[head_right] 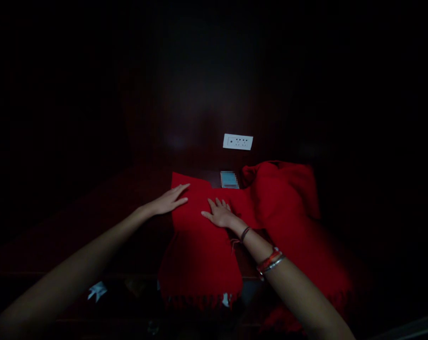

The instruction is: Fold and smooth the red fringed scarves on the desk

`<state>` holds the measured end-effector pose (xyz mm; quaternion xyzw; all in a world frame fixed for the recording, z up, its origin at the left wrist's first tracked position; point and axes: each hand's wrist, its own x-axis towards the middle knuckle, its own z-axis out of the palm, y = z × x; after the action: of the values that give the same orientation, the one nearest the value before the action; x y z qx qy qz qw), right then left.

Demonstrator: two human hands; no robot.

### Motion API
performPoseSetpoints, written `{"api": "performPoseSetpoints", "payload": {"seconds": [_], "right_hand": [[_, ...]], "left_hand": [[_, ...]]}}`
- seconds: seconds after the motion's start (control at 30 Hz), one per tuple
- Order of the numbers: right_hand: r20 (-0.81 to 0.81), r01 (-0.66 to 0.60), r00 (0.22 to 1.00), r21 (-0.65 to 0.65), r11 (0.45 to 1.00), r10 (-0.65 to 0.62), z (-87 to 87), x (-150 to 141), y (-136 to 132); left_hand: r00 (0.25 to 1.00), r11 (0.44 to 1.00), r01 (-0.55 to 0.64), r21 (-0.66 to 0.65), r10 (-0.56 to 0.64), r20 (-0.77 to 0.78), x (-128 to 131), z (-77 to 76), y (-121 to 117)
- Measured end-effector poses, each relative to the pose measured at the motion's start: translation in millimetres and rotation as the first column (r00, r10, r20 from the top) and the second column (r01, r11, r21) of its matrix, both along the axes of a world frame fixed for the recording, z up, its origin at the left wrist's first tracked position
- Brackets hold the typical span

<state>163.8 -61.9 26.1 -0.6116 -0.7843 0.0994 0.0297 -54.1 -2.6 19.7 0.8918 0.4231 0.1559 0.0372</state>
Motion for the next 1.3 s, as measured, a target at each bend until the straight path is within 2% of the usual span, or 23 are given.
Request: {"api": "performPoseSetpoints", "payload": {"seconds": [0.07,0.13,0.23,0.4,0.5,0.57,0.63,0.67,0.73,0.8,0.87,0.93,1.0,1.07,1.13,1.2,1.3], "right_hand": [[-0.017,0.01,1.0,0.016,1.0,-0.01,6.1,-1,6],[0.001,0.084,0.996,0.01,0.996,-0.084,16.3,-5,14],[0.092,0.229,0.97,-0.015,0.973,-0.227,31.6,-12,32],[0.172,0.292,0.944,-0.046,0.955,-0.28,42.6,-23,53],[0.157,0.258,0.952,0.041,0.965,-0.262,38.3,-28,42],[0.122,0.118,0.983,0.178,0.977,-0.141,30.8,-29,21],[0.102,-0.034,0.995,0.308,0.951,0.003,21.7,-26,-5],[0.104,-0.061,0.994,0.345,0.937,0.027,17.4,-24,-19],[0.103,-0.018,0.994,0.357,0.934,-0.02,10.5,-18,-41],[0.072,0.047,0.995,0.286,0.957,-0.071,6.0,-13,-54],[0.011,0.059,0.998,0.2,0.978,-0.062,3.3,-9,-57],[-0.047,0.041,0.998,0.162,0.986,-0.034,1.8,-7,-52],[-0.081,0.026,0.997,0.159,0.987,-0.013,1.5,-7,-46],[-0.076,0.022,0.997,0.154,0.988,-0.011,2.6,-6,-41],[-0.044,0.028,0.999,0.147,0.989,-0.022,5.1,-3,-39],[0.004,0.025,1.0,0.135,0.991,-0.026,8.3,2,-40],[0.109,0.029,0.993,0.158,0.987,-0.046,12.2,10,-44]], "left_hand": [[0.991,0.987,0.049,-0.151,-0.067,-0.117,5,-1.8,-3],[0.978,0.974,0.039,-0.224,-0.083,-0.189,7,-2.9,-4],[0.975,0.97,0.026,-0.24,-0.078,-0.208,7,-2.0,-4],[0.974,0.973,0.03,-0.227,-0.08,-0.212,4,-1.2,-4],[0.976,0.98,0.037,-0.193,-0.078,-0.205,2,-4.3,0],[0.982,0.994,0.033,-0.108,-0.052,-0.182,0,-4.8,3],[0.989,0.999,0.026,0.036,-0.021,-0.145,-2,-1.4,2],[0.992,0.994,0.019,0.106,-0.006,-0.124,-3,1.9,-1],[0.998,0.983,-0.011,0.184,0.023,-0.067,-5,10.5,-11],[0.999,0.991,-0.049,0.122,0.048,0.007,-9,18.2,-28],[0.996,0.998,-0.06,-0.033,0.062,0.063,-15,20.9,-47],[0.995,0.982,-0.051,-0.182,0.066,0.078,-19,17.9,-64],[0.993,0.966,-0.042,-0.256,0.067,0.093,-22,11.7,-75],[0.992,0.964,-0.019,-0.265,0.052,0.116,-23,5.9,-80],[0.993,0.975,0.002,-0.221,0.024,0.114,-22,2.1,-81],[0.998,0.986,0.008,-0.166,0.003,0.069,-23,0.4,-79],[0.999,0.995,-0.046,-0.083,0.044,-0.022,-27,0.9,-77]]}}
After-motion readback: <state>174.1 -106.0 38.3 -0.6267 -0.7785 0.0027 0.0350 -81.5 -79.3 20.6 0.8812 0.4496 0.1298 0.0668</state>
